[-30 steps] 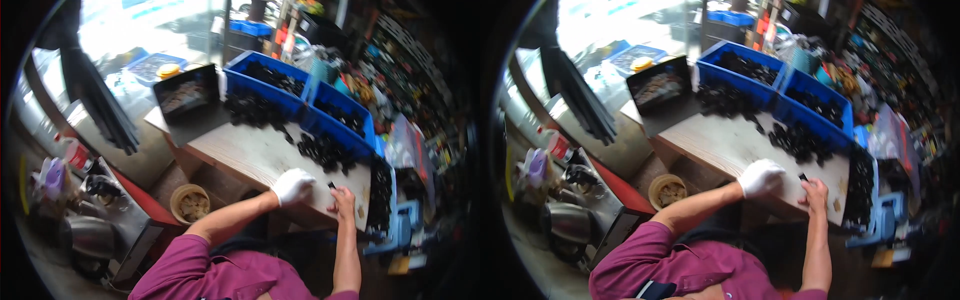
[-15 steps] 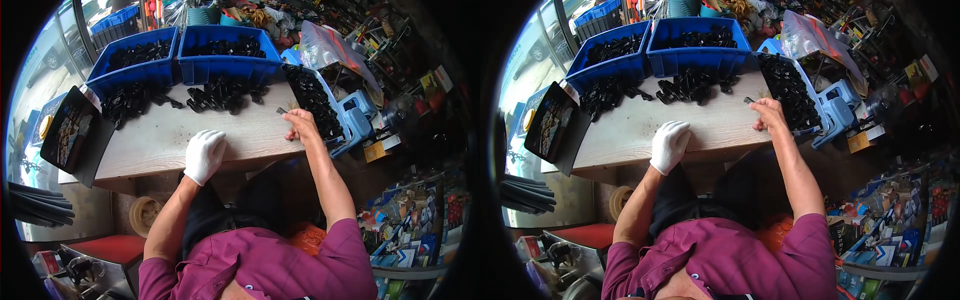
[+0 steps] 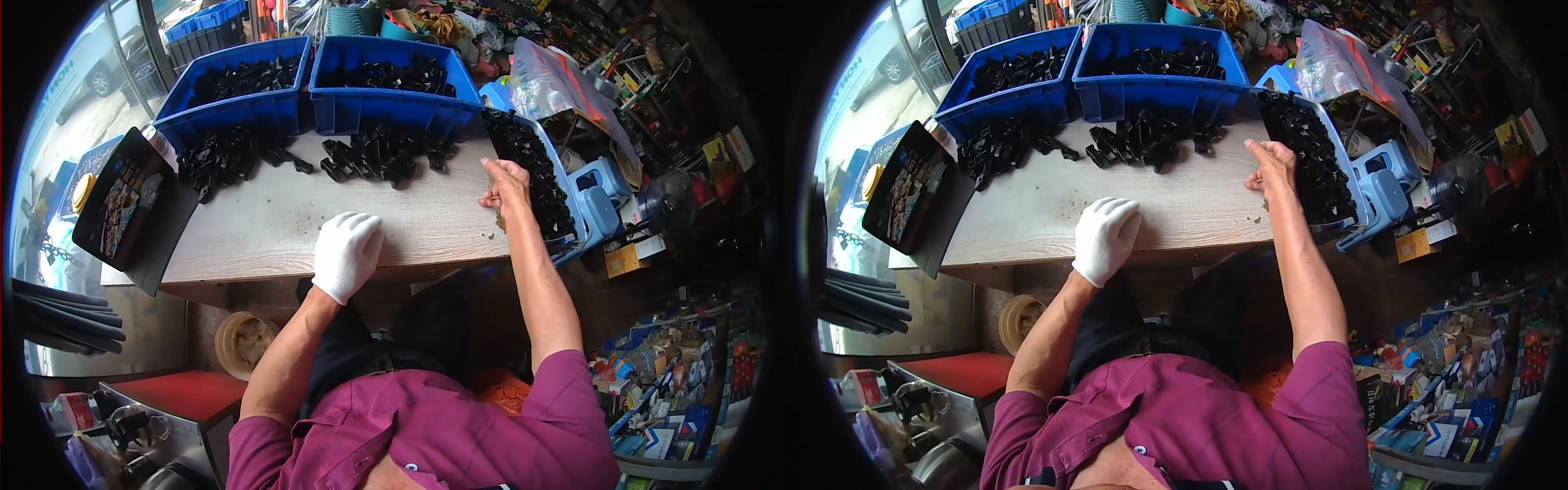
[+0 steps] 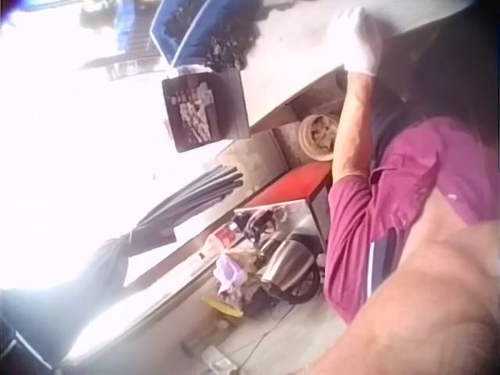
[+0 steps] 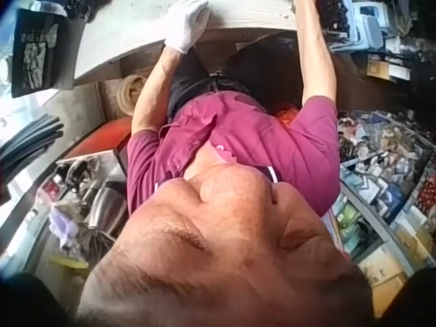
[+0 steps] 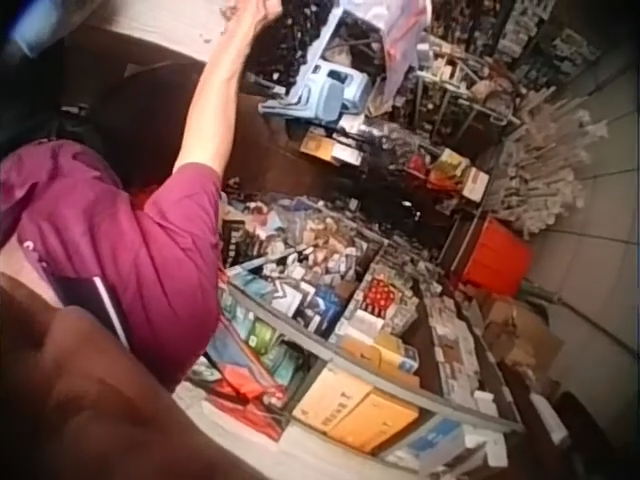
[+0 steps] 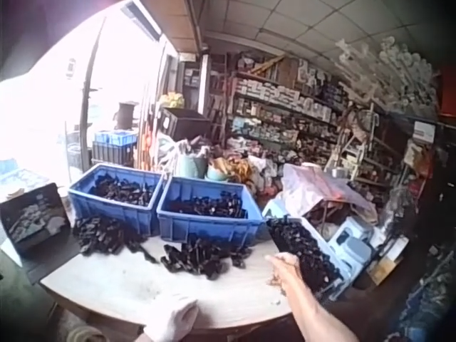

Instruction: Assembling small black plastic components by hand at a workbench.

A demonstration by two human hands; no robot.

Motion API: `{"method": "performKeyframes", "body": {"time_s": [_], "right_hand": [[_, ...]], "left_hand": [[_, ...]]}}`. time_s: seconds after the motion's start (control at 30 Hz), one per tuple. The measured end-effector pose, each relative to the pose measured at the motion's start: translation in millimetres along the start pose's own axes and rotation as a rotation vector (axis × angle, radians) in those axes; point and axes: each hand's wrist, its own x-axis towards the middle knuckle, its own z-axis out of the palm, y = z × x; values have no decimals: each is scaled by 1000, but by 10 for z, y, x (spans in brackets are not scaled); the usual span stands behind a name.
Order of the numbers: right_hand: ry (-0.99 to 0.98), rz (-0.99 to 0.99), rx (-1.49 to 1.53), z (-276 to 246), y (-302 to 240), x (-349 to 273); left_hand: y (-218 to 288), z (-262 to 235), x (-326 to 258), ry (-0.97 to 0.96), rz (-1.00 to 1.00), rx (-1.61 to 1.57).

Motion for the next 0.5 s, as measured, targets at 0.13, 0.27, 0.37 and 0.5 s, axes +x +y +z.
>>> {"method": "performKeyframes", "body": {"time_s": [0.13, 0.27, 0.37, 0.5], "right_hand": [[-164, -10, -52, 212, 89, -205], [-141, -17, -117, 450, 89, -233], [-75, -40, -238, 621, 90, -165], [-63, -71, -343, 798, 99, -152]], "left_hand": [[28, 0, 35, -7, 17, 23], [21, 13, 15, -2, 7, 15], [19, 3, 12, -5, 5, 20], [19, -27, -4, -47, -31, -15]]}}
